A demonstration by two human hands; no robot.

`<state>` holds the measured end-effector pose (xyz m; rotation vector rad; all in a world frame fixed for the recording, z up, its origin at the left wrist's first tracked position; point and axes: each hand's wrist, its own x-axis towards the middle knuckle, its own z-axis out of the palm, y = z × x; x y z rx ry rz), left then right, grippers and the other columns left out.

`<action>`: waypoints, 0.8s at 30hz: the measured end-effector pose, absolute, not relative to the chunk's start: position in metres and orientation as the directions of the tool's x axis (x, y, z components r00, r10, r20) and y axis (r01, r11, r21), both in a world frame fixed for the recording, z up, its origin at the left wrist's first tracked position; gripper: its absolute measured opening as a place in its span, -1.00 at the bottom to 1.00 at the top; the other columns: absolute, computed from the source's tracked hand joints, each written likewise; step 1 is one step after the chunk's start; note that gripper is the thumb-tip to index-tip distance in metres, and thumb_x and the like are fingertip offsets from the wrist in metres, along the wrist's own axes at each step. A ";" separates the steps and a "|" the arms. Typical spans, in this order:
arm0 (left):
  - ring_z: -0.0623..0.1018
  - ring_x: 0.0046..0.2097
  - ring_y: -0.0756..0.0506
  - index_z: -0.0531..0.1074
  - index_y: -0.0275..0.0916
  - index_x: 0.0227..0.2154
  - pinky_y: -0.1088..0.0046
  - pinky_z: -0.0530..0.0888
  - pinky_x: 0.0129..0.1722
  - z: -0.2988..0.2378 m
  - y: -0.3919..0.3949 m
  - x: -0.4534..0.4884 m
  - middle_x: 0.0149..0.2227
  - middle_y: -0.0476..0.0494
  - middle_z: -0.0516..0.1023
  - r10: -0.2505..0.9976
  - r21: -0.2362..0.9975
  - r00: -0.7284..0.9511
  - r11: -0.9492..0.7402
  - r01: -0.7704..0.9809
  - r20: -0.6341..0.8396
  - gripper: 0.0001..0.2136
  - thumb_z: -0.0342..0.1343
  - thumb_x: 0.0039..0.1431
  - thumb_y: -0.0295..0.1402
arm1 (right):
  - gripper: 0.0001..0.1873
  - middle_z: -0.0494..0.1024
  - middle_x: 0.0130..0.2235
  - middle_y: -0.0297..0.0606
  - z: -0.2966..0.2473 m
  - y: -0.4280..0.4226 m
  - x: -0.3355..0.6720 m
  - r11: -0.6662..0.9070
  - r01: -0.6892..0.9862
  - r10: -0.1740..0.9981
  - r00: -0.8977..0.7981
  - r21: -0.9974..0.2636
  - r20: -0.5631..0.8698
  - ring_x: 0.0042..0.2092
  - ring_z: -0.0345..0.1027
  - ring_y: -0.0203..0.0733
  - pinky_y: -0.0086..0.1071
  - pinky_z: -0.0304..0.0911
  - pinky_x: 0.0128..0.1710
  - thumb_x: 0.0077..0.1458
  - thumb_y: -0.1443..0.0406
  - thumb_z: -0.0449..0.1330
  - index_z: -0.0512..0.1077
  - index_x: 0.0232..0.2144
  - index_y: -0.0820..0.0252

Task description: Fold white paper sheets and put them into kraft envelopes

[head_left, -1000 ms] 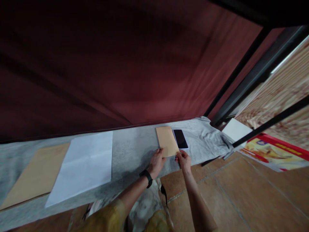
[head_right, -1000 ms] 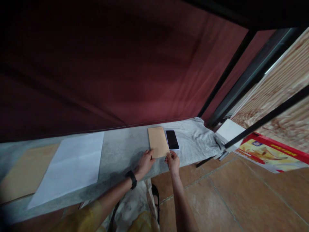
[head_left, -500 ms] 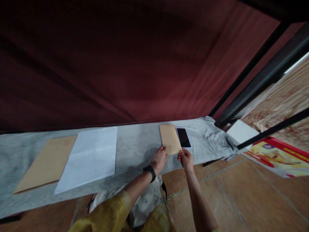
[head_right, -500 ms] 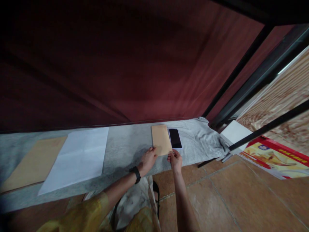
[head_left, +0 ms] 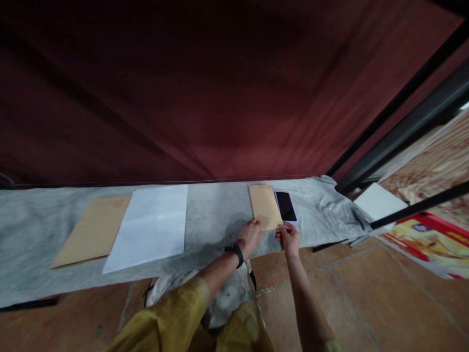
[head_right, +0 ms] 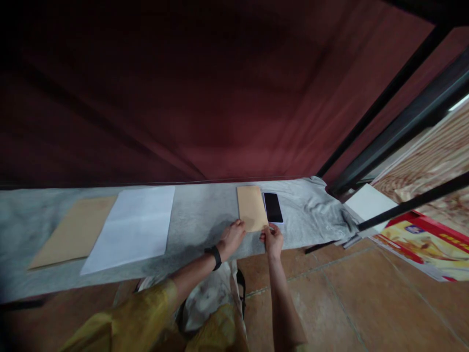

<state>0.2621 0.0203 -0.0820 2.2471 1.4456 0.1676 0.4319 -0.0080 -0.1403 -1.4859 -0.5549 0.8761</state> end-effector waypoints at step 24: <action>0.11 0.43 -0.26 0.19 -0.24 0.32 0.02 0.12 0.38 -0.102 -0.092 0.055 0.41 -0.31 0.17 0.968 0.304 0.139 -0.199 0.932 0.209 -0.51 -0.04 0.37 -0.27 | -0.51 0.52 -0.39 -0.37 -0.153 -0.036 0.418 0.009 0.033 0.748 0.663 -0.999 0.028 -0.40 0.43 -0.26 -0.37 0.40 -0.37 -0.10 0.01 0.34 0.38 -0.17 0.13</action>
